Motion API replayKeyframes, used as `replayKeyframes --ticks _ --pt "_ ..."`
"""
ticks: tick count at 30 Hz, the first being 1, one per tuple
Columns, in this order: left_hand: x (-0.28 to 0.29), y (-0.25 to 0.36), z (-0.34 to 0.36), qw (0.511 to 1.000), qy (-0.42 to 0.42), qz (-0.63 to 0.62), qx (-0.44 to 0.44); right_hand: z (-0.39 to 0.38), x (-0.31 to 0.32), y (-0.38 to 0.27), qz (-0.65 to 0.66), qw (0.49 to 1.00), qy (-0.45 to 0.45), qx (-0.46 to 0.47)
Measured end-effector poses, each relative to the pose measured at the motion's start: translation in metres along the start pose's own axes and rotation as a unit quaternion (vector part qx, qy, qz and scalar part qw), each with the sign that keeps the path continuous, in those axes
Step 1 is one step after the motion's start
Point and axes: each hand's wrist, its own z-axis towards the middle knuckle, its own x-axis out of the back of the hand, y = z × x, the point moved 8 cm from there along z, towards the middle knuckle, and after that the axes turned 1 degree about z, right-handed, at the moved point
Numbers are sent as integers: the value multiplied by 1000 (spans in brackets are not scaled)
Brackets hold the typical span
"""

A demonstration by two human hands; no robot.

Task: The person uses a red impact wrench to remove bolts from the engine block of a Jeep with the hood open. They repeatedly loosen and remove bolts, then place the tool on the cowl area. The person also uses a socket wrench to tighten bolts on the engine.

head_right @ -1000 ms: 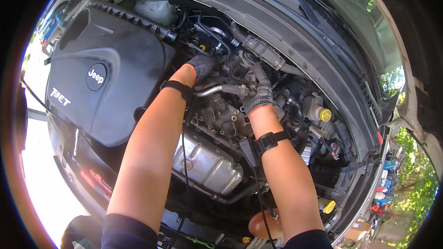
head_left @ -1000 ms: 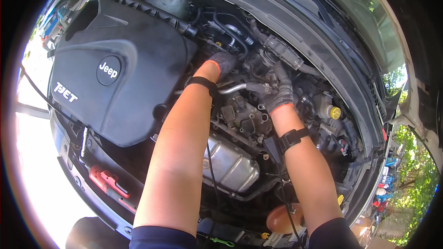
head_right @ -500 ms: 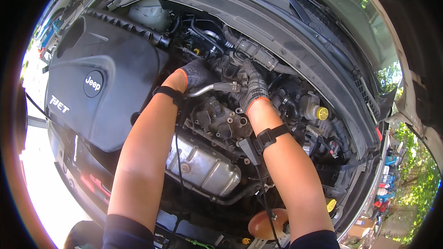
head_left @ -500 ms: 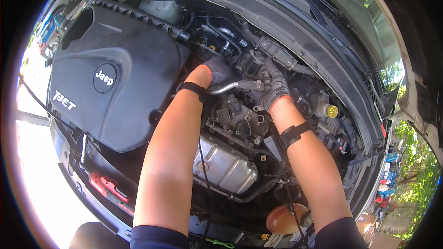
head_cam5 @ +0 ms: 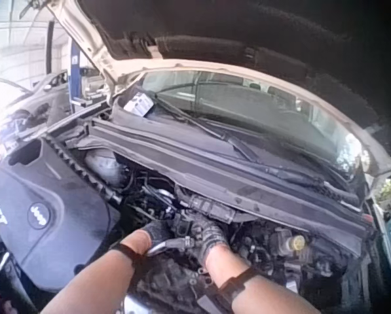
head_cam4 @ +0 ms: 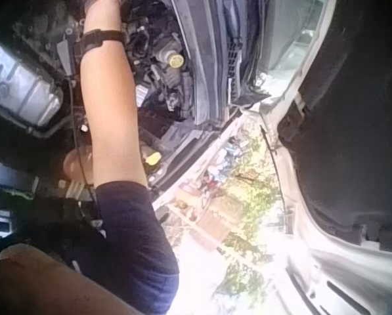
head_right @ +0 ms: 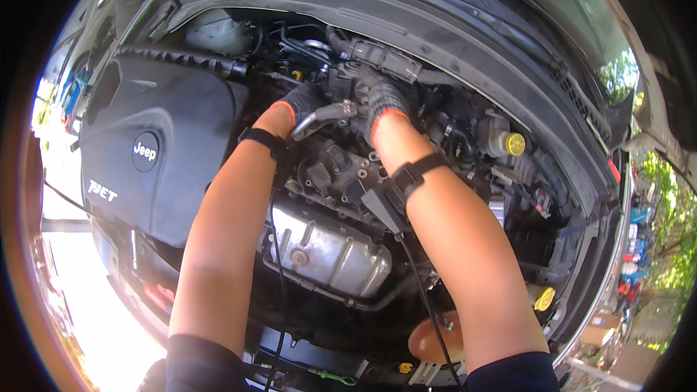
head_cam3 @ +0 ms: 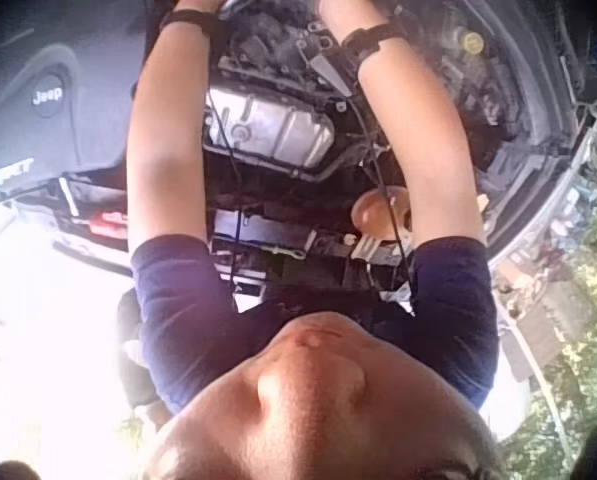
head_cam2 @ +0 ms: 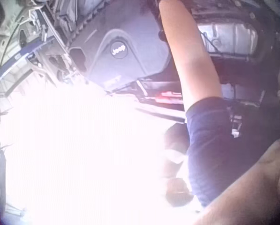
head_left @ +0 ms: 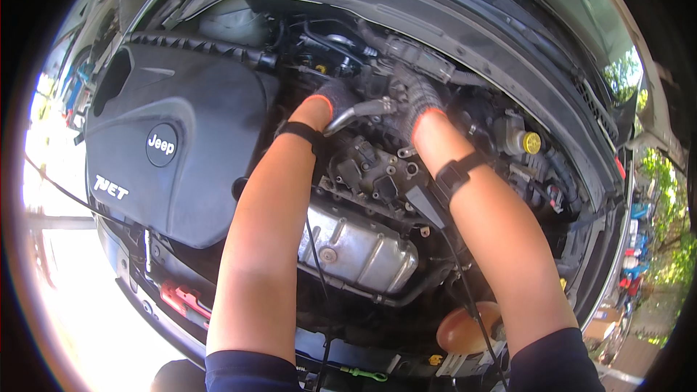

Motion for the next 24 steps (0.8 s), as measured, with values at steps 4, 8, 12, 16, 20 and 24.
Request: replayKeyframes --ticks 4,8,12,16,20,24 --pt "13 5 -24 984 -156 51 68 -57 -57 12 -15 999 -32 -23" --pt "20 -3 -36 960 -209 178 61 -76 -40 8 -77 996 -2 -46" --pt "27 9 -45 973 -45 210 88 -51 -10 12 -94 994 -22 -55" --pt "58 88 -65 950 179 -108 233 -69 2 1 -235 970 -52 -21" --pt "46 126 -31 955 114 137 237 -6 53 -27 -448 870 -67 193" --pt "38 89 -69 942 122 109 292 -108 42 -39 -476 877 -63 -3"
